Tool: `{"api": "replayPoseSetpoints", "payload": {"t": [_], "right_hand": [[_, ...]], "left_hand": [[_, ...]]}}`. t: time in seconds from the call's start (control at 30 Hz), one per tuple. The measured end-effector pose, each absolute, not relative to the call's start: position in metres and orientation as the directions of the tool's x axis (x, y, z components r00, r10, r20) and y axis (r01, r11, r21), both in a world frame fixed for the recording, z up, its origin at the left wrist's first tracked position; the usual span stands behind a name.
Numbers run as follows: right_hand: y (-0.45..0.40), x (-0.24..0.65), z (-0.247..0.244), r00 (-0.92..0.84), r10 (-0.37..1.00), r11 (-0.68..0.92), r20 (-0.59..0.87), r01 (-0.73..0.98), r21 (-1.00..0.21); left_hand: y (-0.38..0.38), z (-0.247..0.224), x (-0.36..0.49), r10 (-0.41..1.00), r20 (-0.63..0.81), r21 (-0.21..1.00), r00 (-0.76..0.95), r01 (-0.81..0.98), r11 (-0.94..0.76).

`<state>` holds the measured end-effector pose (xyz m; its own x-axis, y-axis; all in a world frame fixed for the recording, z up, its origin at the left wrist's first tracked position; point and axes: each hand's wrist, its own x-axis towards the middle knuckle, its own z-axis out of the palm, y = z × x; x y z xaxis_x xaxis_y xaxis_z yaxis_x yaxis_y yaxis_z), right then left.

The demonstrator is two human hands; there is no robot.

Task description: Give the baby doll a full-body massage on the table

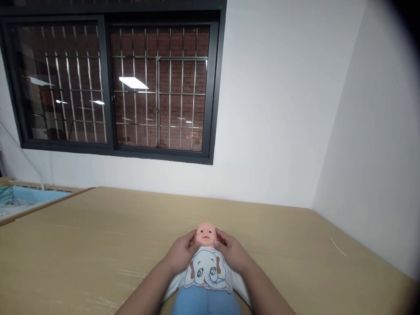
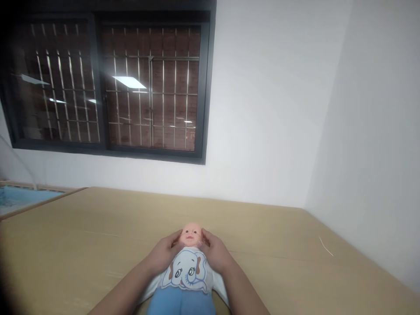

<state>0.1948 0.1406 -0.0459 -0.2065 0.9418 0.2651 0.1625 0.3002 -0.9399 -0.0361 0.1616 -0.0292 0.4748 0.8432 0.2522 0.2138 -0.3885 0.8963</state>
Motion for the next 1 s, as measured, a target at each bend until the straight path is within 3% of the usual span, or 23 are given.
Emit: {"api": "replayPoseSetpoints", "payload": {"t": [0.2,0.4,0.63,1.0], "right_hand": [[0.144,0.196,-0.054,-0.166,0.953,0.284,0.254,0.190,-0.940],[0.138,0.192,-0.048,-0.133,0.947,0.320,0.292,0.314,-0.894],[0.137,0.188,-0.043,-0.033,0.962,0.255,0.272,0.467,-0.847],[0.140,0.205,-0.042,-0.160,0.967,0.240,0.200,0.294,-0.925]], "left_hand": [[0.161,-0.026,-0.036,0.850,0.235,0.897,0.472,0.232,-0.377],[0.158,-0.025,-0.032,0.890,0.211,0.886,0.404,0.306,-0.349],[0.155,-0.022,-0.030,0.908,0.203,0.868,0.366,0.362,-0.340],[0.162,-0.023,-0.037,0.859,0.207,0.905,0.469,0.242,-0.350]]}}
